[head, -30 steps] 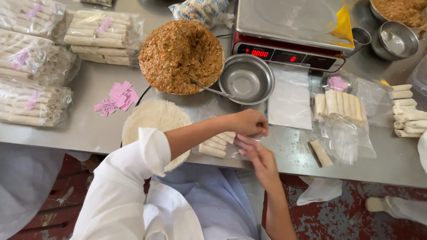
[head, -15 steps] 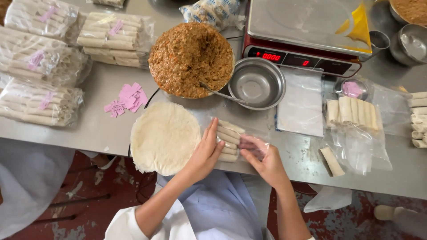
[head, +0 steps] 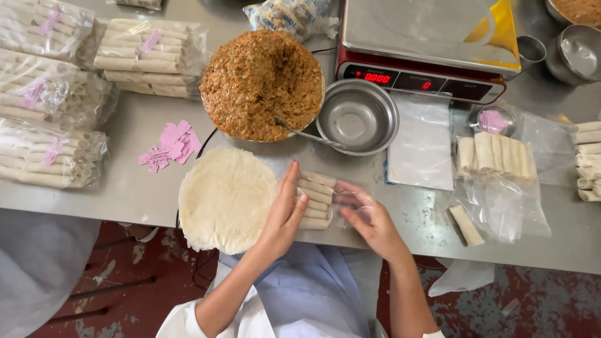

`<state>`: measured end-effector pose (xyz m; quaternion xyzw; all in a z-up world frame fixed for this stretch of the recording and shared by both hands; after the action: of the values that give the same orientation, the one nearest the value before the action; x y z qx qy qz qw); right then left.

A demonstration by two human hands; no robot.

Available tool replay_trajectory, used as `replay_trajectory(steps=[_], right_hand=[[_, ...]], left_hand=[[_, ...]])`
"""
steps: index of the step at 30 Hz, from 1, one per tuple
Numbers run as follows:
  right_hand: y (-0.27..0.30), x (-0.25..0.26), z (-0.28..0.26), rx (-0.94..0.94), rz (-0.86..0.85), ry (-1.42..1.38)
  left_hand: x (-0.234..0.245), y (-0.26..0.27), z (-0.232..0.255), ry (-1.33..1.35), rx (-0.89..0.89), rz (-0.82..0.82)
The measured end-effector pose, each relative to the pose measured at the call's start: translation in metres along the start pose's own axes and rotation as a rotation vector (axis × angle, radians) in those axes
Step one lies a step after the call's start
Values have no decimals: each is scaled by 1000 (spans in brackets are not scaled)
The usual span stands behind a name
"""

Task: Packaging pre-rolled food items into clear plastic bags on a stainless steel production table.

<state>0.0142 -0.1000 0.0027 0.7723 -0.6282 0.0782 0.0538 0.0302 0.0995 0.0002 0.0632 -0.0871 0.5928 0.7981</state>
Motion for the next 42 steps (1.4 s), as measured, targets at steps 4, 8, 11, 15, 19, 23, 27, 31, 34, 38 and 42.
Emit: replay_trajectory(steps=[4,8,11,15,19,23,27,31,34,38,42], right_hand=[[6,13,-20,-10,67,116],[4,23,-47,0,-98,272],[1,38,-89,-73,-216,559],[-3,62,-152,-196,-453,1100],[1,69,-169,-527,-576,1314],[7,76,-172,-518,-650,1538],[3,72,-180,-163,-619,1742],[-1,61,-153,-317,-501,1371],[6,51,-154,-64,-405,1208],[27,48,-126,43,-240,538],[54,71,-13,-82,-28,84]], left_hand=[[23,10,30,1,-112,104],[29,20,35,-12,-154,111],[27,28,40,-25,-189,87],[22,33,40,-117,-220,46],[18,34,38,-124,-192,-10],[12,33,31,-159,-201,-55],[13,29,31,-218,-291,-93],[19,24,36,-212,-282,-104],[18,31,33,-211,-281,-88],[28,19,42,-244,-287,-49],[17,-3,46,-369,-337,-37]])
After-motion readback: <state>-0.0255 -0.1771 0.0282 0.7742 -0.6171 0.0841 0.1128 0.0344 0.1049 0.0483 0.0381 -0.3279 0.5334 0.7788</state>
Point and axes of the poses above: each hand's wrist, its own y-axis away from the middle knuckle, its own x-axis out of the back of the hand, z = x × y, the point moved 4 cm from there along -y, towards the middle knuckle, and after that the axes turned 4 degrees about x, right-handed, at the moved point
